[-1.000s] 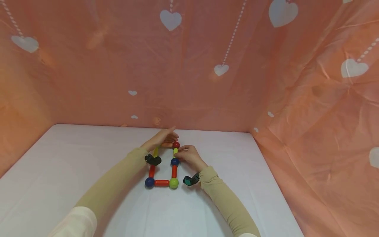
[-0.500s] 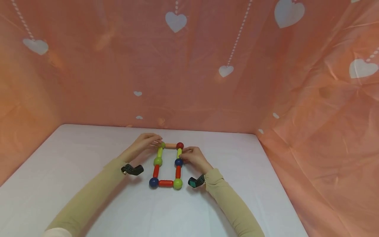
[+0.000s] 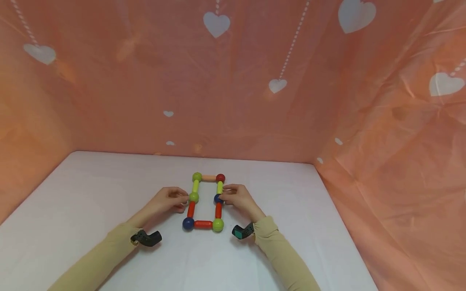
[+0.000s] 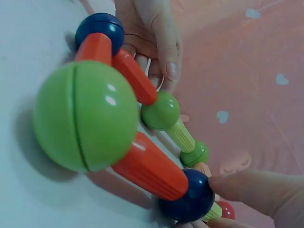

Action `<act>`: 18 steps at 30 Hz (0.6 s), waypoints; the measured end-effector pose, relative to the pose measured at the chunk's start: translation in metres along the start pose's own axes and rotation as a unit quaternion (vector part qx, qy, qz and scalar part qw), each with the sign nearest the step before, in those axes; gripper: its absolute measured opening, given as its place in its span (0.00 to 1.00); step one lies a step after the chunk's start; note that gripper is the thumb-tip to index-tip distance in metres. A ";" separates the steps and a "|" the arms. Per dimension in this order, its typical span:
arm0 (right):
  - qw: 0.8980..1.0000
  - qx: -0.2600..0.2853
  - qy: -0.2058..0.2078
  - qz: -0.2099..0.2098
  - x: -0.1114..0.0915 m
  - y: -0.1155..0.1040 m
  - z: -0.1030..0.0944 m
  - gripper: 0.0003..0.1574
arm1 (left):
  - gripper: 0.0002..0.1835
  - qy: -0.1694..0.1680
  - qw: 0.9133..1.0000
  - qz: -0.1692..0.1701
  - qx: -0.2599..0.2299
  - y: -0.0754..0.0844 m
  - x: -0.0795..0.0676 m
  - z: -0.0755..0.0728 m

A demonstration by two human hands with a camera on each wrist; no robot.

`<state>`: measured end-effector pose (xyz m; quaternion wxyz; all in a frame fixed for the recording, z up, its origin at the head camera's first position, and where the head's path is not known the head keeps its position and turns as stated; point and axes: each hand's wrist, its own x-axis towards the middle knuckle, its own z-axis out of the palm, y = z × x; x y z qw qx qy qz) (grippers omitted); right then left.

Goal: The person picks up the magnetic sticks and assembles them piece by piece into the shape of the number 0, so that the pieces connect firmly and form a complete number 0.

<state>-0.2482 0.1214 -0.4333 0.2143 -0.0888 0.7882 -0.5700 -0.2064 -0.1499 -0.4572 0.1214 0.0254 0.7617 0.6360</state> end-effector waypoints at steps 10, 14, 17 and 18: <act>0.999 -0.022 0.011 -0.023 -0.002 0.002 0.006 0.28 | 0.14 0.020 1.000 -0.005 -0.007 -0.001 -0.001 0.006; 0.999 -0.045 0.012 -0.018 0.000 0.001 0.006 0.29 | 0.13 0.025 1.000 -0.003 -0.008 -0.001 -0.001 0.007; 0.998 -0.055 0.014 -0.014 0.000 0.001 0.006 0.28 | 0.13 0.026 0.999 -0.006 -0.020 -0.001 -0.001 0.008; 0.998 -0.057 0.015 -0.013 0.001 0.001 0.005 0.28 | 0.14 0.026 0.999 -0.003 -0.021 -0.002 0.000 0.009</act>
